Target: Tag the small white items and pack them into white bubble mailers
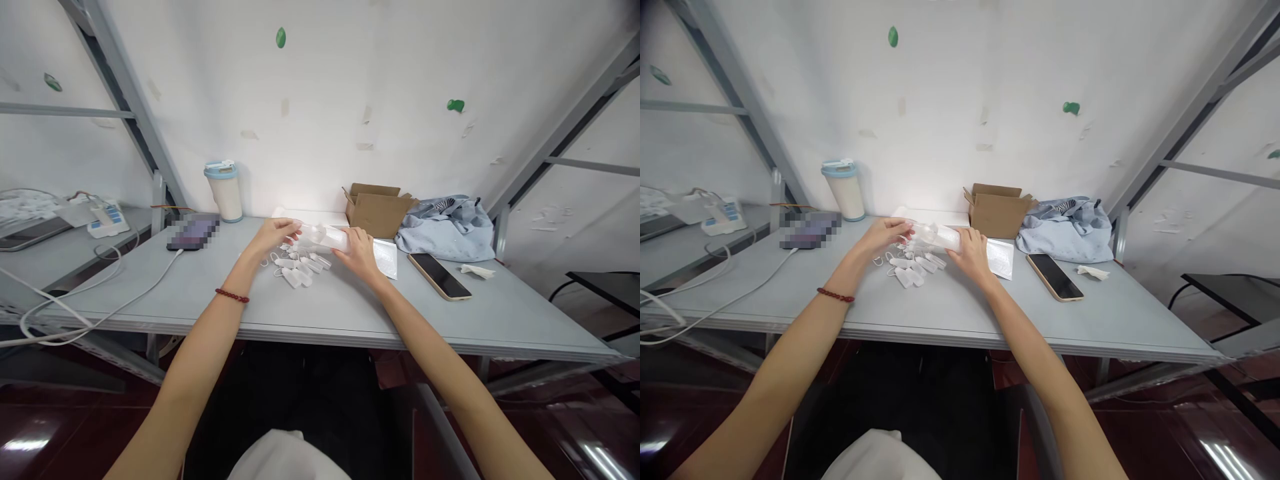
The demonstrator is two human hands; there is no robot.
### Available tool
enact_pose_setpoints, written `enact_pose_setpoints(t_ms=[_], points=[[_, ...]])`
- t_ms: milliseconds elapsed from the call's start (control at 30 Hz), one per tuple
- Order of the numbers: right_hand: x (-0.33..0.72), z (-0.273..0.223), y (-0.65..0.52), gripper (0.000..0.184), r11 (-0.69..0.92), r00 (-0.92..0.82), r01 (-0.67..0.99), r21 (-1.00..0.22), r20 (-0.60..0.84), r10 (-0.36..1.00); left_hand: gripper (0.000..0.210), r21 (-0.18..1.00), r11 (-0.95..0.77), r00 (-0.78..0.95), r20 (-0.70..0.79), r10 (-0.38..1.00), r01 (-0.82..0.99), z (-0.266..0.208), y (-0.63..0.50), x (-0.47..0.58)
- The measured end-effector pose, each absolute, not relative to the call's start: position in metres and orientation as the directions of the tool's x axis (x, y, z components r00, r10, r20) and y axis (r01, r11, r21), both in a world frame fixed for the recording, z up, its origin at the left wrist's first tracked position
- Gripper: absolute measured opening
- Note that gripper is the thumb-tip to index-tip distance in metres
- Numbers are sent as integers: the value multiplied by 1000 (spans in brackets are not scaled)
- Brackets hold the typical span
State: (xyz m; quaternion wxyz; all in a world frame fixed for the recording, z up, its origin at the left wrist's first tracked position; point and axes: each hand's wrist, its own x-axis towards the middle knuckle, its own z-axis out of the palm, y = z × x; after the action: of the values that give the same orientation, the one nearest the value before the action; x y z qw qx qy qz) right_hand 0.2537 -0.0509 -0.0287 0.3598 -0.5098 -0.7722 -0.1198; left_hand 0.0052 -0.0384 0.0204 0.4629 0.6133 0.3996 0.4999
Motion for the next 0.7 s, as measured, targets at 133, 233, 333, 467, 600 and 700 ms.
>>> enact_pose_setpoints(t_ms=[133, 233, 333, 467, 600, 700], points=[[253, -28, -52, 45, 447, -207, 874, -189, 688, 696, 37, 934, -330, 204, 299, 932, 140, 11, -40, 23], [254, -27, -52, 46, 442, -197, 875, -197, 689, 697, 31, 911, -371, 130, 352, 927, 178, 10, -41, 28], [253, -27, -52, 45, 433, -195, 880, -195, 683, 704, 32, 925, -367, 11, 368, 930, 96, 12, -40, 28], [252, -27, -53, 43, 428, -192, 883, -192, 685, 703, 32, 934, -356, -66, 357, 932, 18, 14, -39, 27], [251, -26, -54, 43, 426, -196, 886, -182, 686, 701, 29, 919, -387, -4, 388, 921, 77, 9, -39, 30], [250, -27, -55, 44, 433, -219, 887, -159, 680, 699, 21, 873, -455, 69, 450, 890, 177, 3, -40, 37]])
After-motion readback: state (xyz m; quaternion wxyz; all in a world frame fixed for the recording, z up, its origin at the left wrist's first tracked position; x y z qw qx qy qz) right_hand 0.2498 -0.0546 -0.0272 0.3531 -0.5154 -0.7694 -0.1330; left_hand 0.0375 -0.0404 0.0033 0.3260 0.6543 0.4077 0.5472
